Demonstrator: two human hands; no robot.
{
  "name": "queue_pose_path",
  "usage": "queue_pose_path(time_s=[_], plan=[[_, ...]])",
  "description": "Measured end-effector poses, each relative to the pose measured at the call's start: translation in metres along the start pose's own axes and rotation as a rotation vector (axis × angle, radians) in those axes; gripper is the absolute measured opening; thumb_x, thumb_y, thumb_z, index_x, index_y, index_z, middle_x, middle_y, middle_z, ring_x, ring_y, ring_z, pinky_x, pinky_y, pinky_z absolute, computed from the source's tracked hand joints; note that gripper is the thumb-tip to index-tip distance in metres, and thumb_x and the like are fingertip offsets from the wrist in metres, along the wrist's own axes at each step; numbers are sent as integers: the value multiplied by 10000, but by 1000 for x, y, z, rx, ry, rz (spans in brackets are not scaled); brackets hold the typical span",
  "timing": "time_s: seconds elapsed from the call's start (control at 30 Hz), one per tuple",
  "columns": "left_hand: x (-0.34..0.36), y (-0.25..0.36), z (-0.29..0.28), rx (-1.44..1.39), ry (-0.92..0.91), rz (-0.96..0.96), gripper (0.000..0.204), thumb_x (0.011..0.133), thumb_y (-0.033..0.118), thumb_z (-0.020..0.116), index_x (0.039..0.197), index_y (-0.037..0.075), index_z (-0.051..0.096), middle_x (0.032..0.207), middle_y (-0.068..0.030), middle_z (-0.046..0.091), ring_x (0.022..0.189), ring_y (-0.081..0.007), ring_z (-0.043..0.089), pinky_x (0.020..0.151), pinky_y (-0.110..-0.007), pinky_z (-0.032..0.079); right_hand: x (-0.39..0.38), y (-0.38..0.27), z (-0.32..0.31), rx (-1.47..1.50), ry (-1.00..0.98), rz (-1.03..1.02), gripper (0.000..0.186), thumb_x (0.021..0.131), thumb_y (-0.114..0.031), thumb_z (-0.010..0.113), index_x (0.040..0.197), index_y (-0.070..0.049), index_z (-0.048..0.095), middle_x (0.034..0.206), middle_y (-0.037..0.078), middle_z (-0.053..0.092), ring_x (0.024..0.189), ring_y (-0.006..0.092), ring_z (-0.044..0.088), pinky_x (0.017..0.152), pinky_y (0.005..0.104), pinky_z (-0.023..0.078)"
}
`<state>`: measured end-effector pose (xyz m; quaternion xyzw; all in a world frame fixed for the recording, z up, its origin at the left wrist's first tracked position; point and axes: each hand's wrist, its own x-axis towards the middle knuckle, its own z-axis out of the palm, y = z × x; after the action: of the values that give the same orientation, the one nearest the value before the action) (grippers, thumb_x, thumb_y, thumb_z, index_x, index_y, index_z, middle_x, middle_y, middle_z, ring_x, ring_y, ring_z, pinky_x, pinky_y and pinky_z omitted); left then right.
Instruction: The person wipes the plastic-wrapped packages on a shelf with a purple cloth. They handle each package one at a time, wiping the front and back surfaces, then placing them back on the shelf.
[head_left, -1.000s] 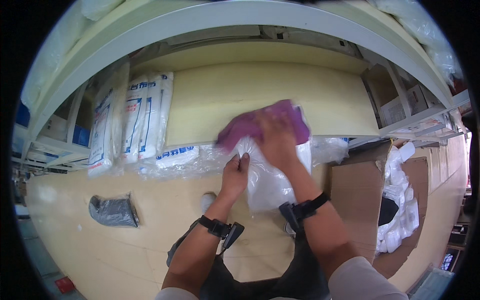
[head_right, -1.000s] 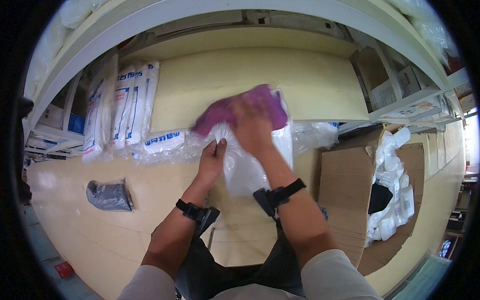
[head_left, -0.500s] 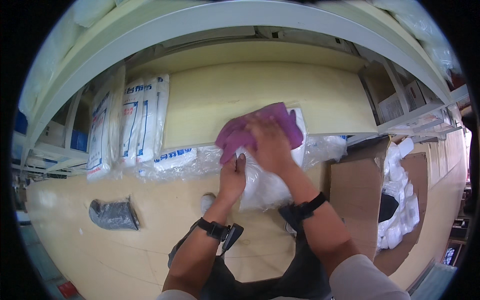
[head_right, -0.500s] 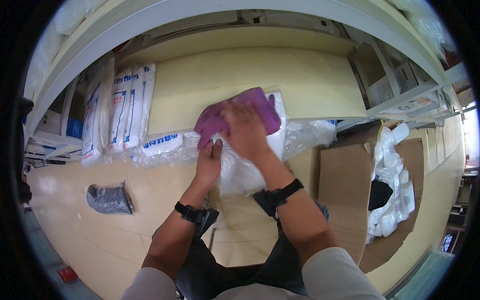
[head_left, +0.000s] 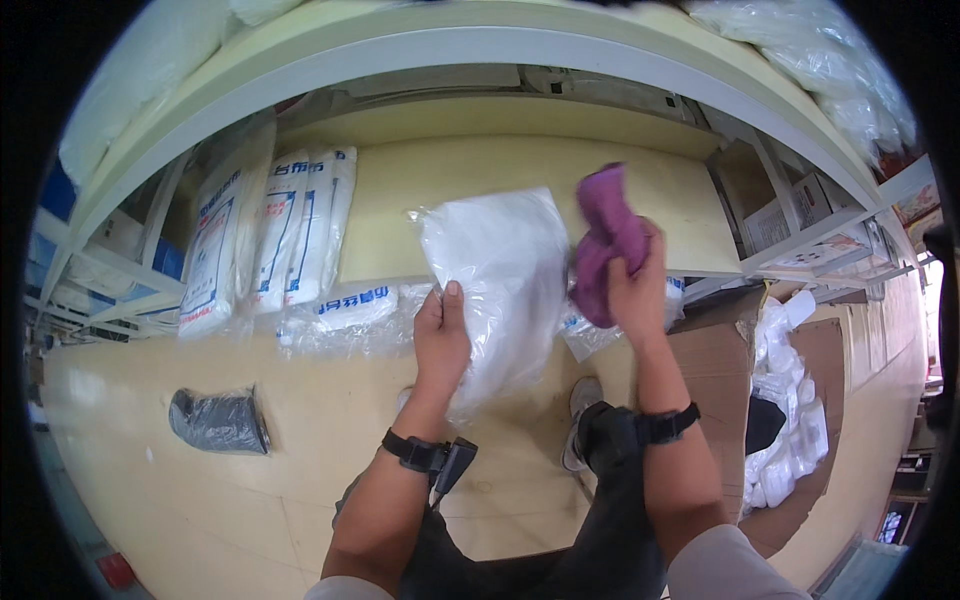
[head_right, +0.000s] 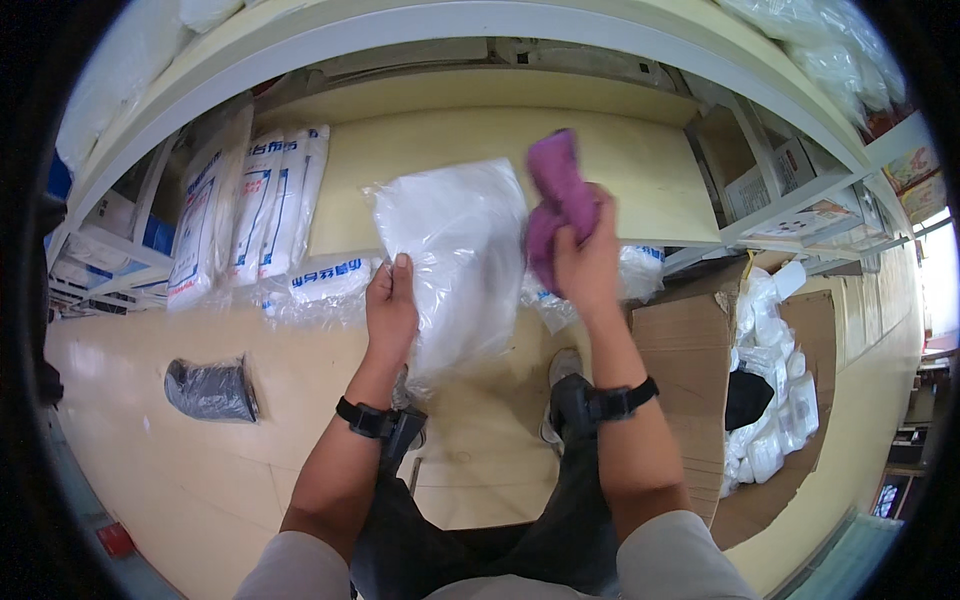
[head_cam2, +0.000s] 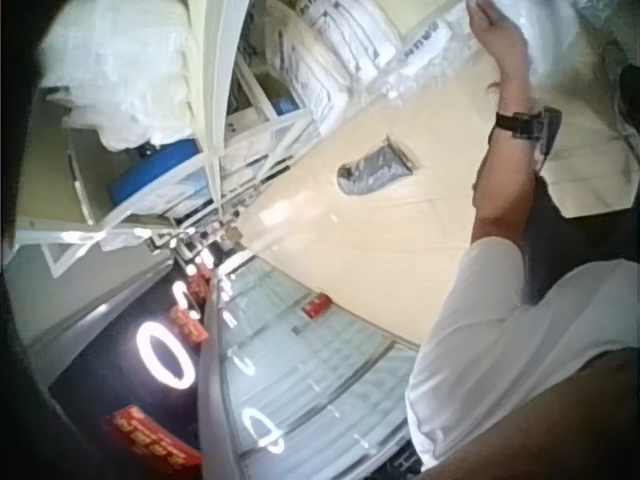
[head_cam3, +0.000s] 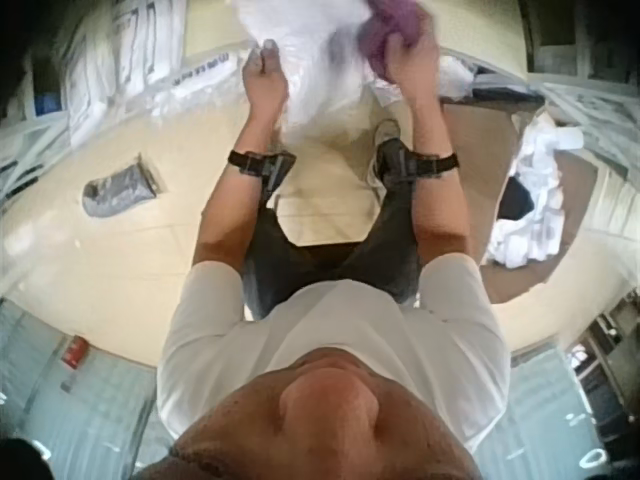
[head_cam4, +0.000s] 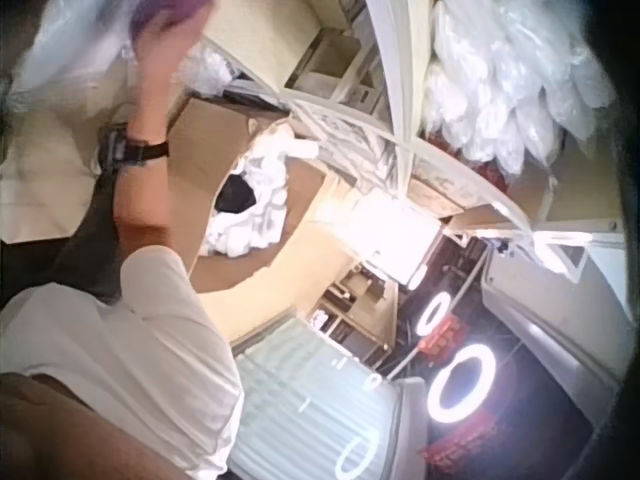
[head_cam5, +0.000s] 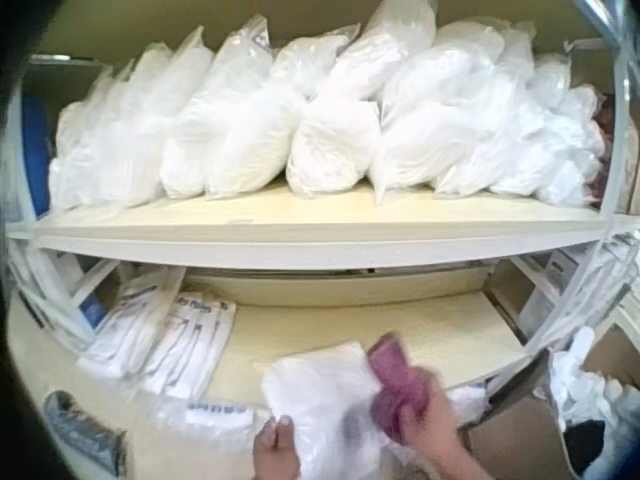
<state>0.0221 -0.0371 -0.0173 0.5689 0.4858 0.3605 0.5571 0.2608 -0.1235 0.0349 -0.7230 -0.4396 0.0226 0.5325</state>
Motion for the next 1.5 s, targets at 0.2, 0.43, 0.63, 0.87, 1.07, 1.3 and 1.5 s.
queue_pose_path(time_s=[0.2, 0.43, 0.63, 0.87, 1.07, 1.3, 1.5], plan=[[-56, 9, 16, -258, -97, 123, 573, 1111, 433, 390, 1467, -7, 479, 1463, -116, 521, 1305, -204, 497, 1131, -347, 370, -110, -69, 39, -32, -388, -218, 723, 834, -168, 711, 1459, -31, 376, 1260, 269, 514, 1182, 436, 522, 1036, 493, 441], [-104, 4, 6, -851, -324, -138, 843, 1040, 686, 239, 1428, -19, 490, 1245, -93, 634, 1243, -248, 551, 1104, -478, 372, -110, -57, 30, 347, -340, 185, 867, 727, -289, 891, 1398, -2, 422, 1273, 242, 606, 1182, 386, 610, 1012, 434, 486], [-49, -1, -8, -424, 56, -265, 330, 1040, 375, 561, 1190, 83, 582, 966, -10, 590, 898, -125, 553, 860, -310, 462, -90, -33, 4, 613, -509, 362, 592, 826, -57, 800, 1356, -11, 541, 1205, 73, 673, 1092, 153, 618, 944, 330, 519], [-36, -13, -22, -566, -425, -560, 550, 997, 205, 651, 1443, -35, 435, 1328, -166, 615, 1186, -237, 629, 1000, -378, 520, -55, -9, -34, 919, -425, 962, 552, 828, -24, 704, 1345, 70, 536, 1190, 179, 686, 1046, 271, 685, 893, 404, 570], [-48, -54, -35, -587, -451, -712, 540, 968, 50, 621, 1461, -20, 411, 1366, -225, 593, 1186, -323, 652, 959, -421, 587, -75, 43, -11, -162, -884, 465, 605, 806, -284, 786, 1271, 53, 599, 1185, 226, 704, 1101, 350, 684, 952, 410, 531], [-19, -127, -97, -537, -252, -668, 467, 939, -15, 650, 1383, 41, 520, 1244, -187, 666, 1091, -311, 693, 920, -449, 607, -65, 16, 9, -412, -841, 326, 537, 814, -373, 743, 1203, -30, 604, 1093, 294, 687, 1047, 483, 648, 904, 520, 533], [63, -118, -161, -484, -231, -526, 524, 948, 18, 678, 1427, 61, 468, 1273, -160, 641, 1118, -283, 667, 922, -433, 599, -66, 3, 11, -417, -683, 360, 519, 826, -338, 725, 1226, -42, 579, 1017, 294, 698, 972, 502, 661, 860, 563, 540]])
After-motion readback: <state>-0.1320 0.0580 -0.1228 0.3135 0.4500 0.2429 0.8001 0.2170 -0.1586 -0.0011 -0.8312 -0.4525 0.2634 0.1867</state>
